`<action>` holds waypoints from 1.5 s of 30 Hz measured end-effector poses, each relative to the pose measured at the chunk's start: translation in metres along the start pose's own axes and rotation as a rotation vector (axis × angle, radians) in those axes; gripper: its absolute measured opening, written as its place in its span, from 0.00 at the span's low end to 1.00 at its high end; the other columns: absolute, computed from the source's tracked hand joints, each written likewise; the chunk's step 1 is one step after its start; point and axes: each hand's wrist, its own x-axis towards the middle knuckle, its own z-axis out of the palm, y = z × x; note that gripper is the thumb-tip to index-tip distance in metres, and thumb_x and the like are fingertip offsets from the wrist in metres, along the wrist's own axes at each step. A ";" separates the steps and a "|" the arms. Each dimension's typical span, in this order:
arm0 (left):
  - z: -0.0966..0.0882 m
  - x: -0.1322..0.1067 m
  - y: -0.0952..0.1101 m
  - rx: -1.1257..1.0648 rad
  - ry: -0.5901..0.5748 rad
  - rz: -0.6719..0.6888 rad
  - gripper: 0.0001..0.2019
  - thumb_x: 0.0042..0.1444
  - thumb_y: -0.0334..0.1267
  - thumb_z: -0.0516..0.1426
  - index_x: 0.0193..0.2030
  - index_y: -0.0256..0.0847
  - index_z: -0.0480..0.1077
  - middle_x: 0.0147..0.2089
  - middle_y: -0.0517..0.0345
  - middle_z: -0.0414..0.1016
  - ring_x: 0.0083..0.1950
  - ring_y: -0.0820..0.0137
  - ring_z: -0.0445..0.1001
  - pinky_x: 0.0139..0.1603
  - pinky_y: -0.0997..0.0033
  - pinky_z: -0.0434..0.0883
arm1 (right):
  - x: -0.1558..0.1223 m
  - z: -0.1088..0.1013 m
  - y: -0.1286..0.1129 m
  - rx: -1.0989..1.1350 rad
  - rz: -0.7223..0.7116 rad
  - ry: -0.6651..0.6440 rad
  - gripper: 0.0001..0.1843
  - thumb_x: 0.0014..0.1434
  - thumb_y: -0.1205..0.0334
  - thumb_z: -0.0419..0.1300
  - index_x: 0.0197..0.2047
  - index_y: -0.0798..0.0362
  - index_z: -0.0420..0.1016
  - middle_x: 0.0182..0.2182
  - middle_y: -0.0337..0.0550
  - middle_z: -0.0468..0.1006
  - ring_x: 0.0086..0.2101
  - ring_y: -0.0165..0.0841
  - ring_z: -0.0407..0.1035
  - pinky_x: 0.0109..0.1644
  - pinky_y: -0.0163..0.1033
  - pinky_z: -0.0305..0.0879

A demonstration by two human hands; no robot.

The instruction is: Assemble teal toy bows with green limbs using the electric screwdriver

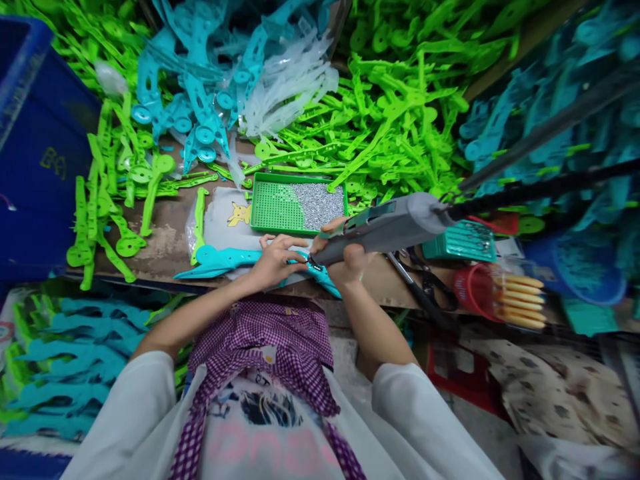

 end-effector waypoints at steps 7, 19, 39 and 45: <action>-0.038 -0.008 -0.028 0.113 -0.163 0.078 0.26 0.51 0.51 0.64 0.57 0.50 0.71 0.63 0.50 0.66 0.60 0.54 0.64 0.58 0.50 0.53 | -0.002 -0.011 0.011 -0.056 -0.034 0.038 0.31 0.40 0.29 0.59 0.31 0.49 0.70 0.15 0.32 0.64 0.16 0.29 0.63 0.19 0.36 0.62; -0.052 -0.040 -0.072 0.122 -0.218 0.079 0.21 0.59 0.44 0.58 0.57 0.43 0.70 0.49 0.50 0.74 0.51 0.61 0.70 0.53 0.62 0.68 | -0.003 -0.017 0.040 -0.073 -0.046 0.014 0.28 0.44 0.33 0.61 0.32 0.51 0.72 0.16 0.34 0.67 0.16 0.29 0.64 0.19 0.36 0.60; -0.056 -0.041 -0.068 0.103 -0.158 0.015 0.23 0.53 0.48 0.64 0.55 0.46 0.69 0.52 0.54 0.74 0.53 0.59 0.71 0.56 0.53 0.59 | 0.013 0.026 0.036 -0.431 -0.166 0.090 0.20 0.53 0.42 0.60 0.40 0.49 0.73 0.25 0.37 0.69 0.27 0.32 0.67 0.31 0.41 0.68; -0.064 -0.024 -0.049 -0.400 0.198 0.119 0.52 0.38 0.59 0.68 0.68 0.46 0.50 0.66 0.41 0.58 0.63 0.53 0.63 0.61 0.51 0.63 | 0.018 0.062 0.015 -0.549 -0.243 -0.098 0.30 0.58 0.32 0.49 0.42 0.50 0.73 0.26 0.39 0.70 0.27 0.32 0.67 0.34 0.42 0.67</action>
